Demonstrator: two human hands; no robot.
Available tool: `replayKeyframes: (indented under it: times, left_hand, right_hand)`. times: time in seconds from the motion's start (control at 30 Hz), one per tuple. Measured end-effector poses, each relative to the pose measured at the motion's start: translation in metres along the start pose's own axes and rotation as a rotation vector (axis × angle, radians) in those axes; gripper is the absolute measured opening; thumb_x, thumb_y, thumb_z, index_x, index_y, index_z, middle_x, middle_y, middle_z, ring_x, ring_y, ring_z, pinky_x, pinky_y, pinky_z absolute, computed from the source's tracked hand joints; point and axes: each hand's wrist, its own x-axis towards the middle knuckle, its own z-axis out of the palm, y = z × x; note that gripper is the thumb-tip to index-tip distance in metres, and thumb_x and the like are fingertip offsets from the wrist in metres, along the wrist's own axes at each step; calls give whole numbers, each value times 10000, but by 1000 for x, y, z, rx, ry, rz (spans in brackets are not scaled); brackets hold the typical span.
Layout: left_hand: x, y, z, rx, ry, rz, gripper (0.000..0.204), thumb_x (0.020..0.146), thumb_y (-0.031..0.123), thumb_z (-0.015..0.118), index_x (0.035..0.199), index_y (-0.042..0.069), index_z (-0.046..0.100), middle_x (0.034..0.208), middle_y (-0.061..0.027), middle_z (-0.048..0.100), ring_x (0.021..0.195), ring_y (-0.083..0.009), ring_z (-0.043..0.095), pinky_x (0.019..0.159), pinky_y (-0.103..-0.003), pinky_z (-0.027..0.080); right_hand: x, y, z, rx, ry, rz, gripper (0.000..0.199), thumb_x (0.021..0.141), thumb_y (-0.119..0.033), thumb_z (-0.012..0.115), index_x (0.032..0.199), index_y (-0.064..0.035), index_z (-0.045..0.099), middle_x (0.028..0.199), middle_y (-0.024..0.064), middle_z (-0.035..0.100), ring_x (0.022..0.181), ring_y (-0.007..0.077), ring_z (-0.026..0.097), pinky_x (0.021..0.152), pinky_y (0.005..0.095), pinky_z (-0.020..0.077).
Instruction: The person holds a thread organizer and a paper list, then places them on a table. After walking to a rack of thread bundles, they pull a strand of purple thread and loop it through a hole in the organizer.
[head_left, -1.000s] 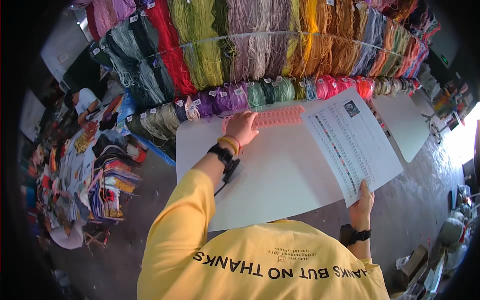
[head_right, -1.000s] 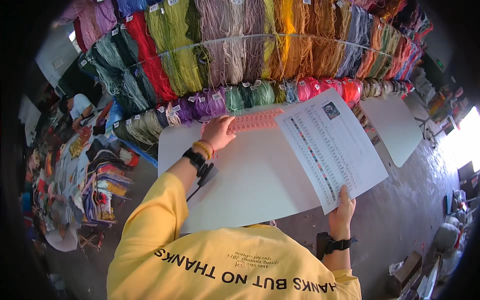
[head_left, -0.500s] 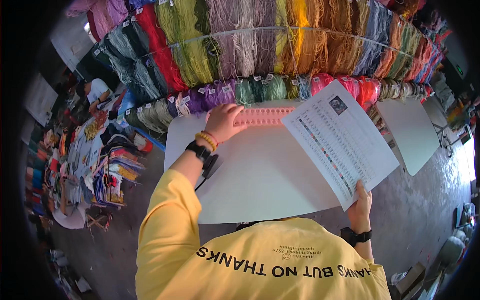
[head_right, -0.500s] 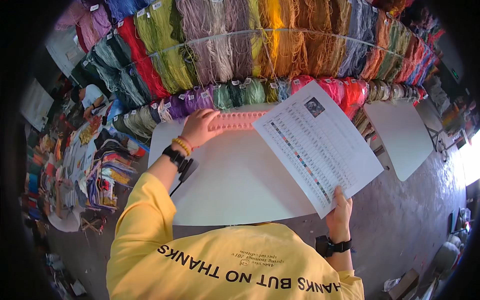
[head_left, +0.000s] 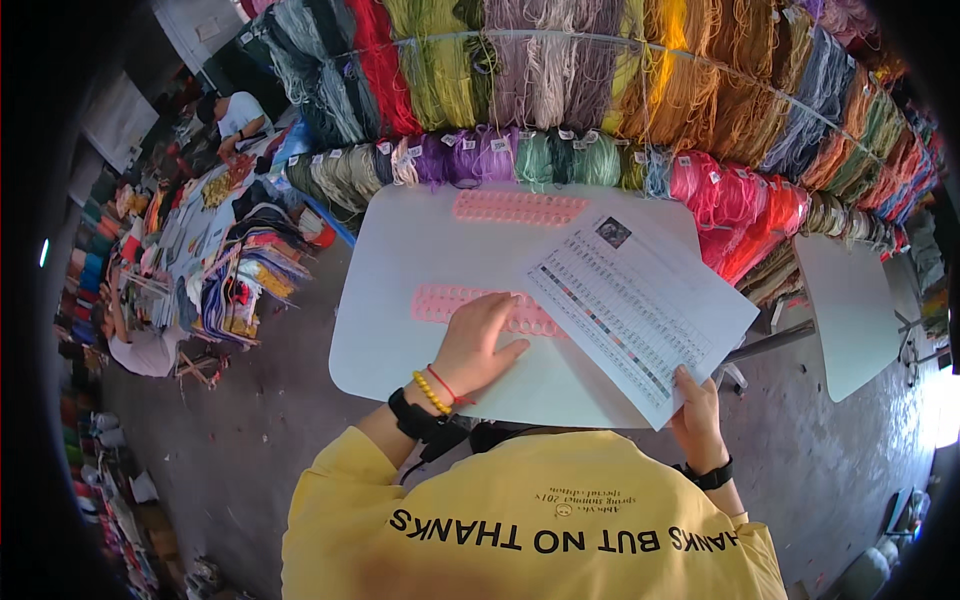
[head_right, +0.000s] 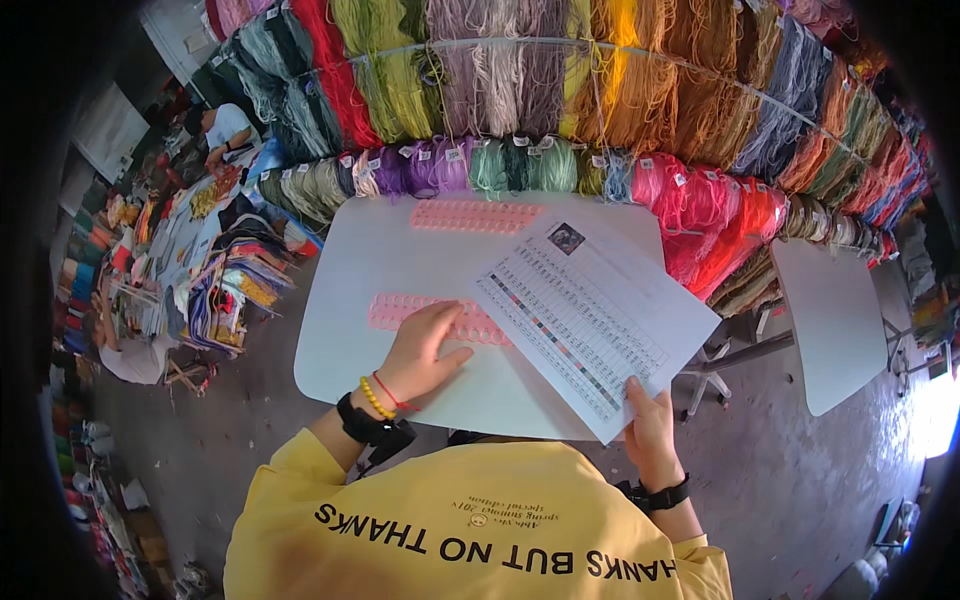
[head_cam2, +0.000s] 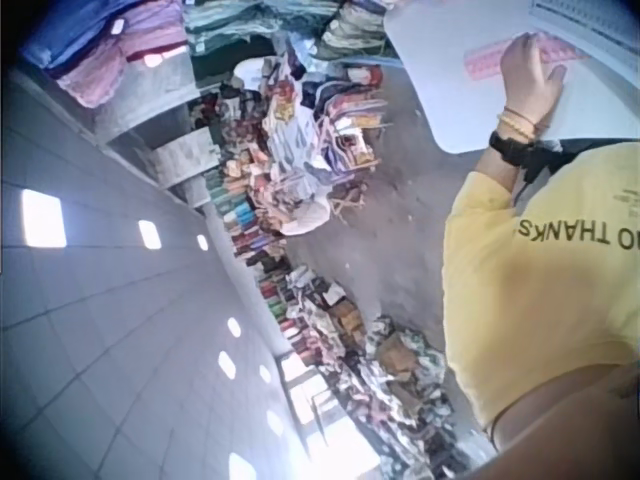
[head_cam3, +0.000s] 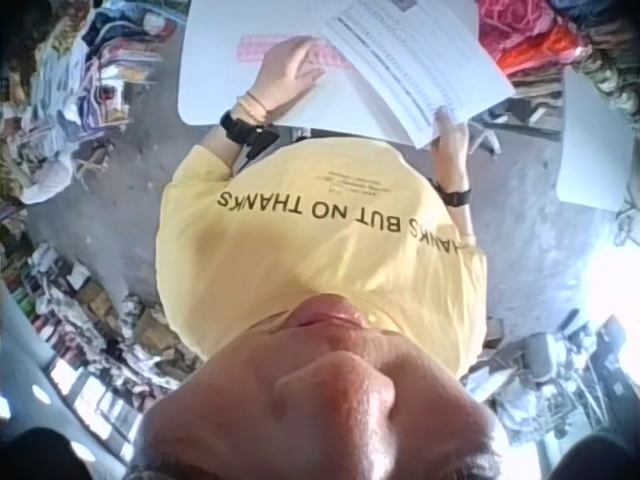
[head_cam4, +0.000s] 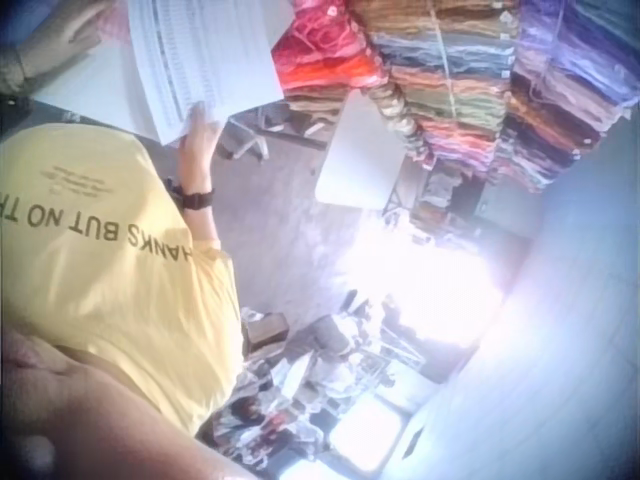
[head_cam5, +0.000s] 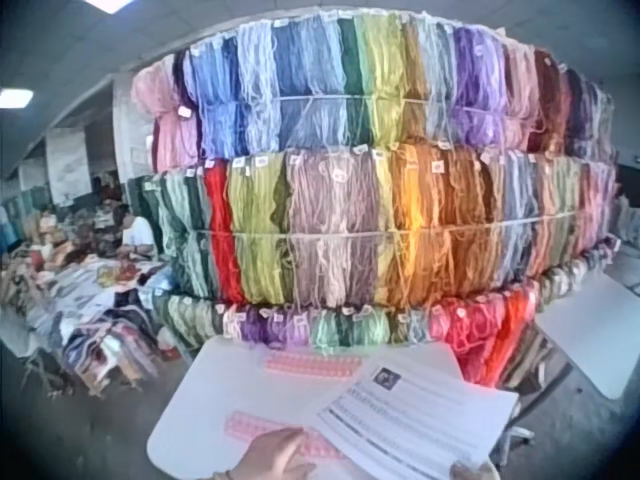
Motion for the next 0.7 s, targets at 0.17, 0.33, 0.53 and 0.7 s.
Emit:
replayKeyframes:
  times: [0.17, 0.33, 0.53, 0.7]
  left_hand:
    - [-7, 0, -1, 527, 20, 9, 631, 693, 342, 617, 1192, 20, 406, 1159, -143, 441, 1097, -312, 388, 886, -441, 295]
    - [-12, 1, -26, 505, -64, -19, 577, 657, 349, 649, 1115, 40, 482, 1054, -109, 475, 1015, -281, 432, 863, -409, 306]
    - [-48, 4, -61, 544, -33, -113, 453, 579, 364, 691, 893, 64, 560, 923, -78, 505, 915, -255, 477, 811, -405, 339]
    - [-78, -1, -91, 488, -3, -194, 450, 560, 322, 699, 877, 50, 532, 843, -92, 545, 772, -269, 537, 684, -361, 415]
  right_hand:
    - [-3, 2, 9, 1, 32, -16, 357, 881, -99, 425, 1197, 41, 336, 1124, 142, 500, 974, 219, 542, 813, 329, 470]
    - [-2, 3, 12, 43, 27, 24, 374, 892, -135, 402, 1207, 50, 323, 1140, 153, 489, 971, 239, 548, 834, 353, 465]
    - [0, -9, 31, -56, -264, 286, 349, 899, -244, 421, 1122, 24, 418, 981, 117, 588, 765, 165, 597, 651, 289, 495]
    - [-8, -38, 41, -825, -725, 475, 285, 853, -253, 509, 839, 18, 597, 731, 53, 614, 643, 92, 560, 555, 220, 444]
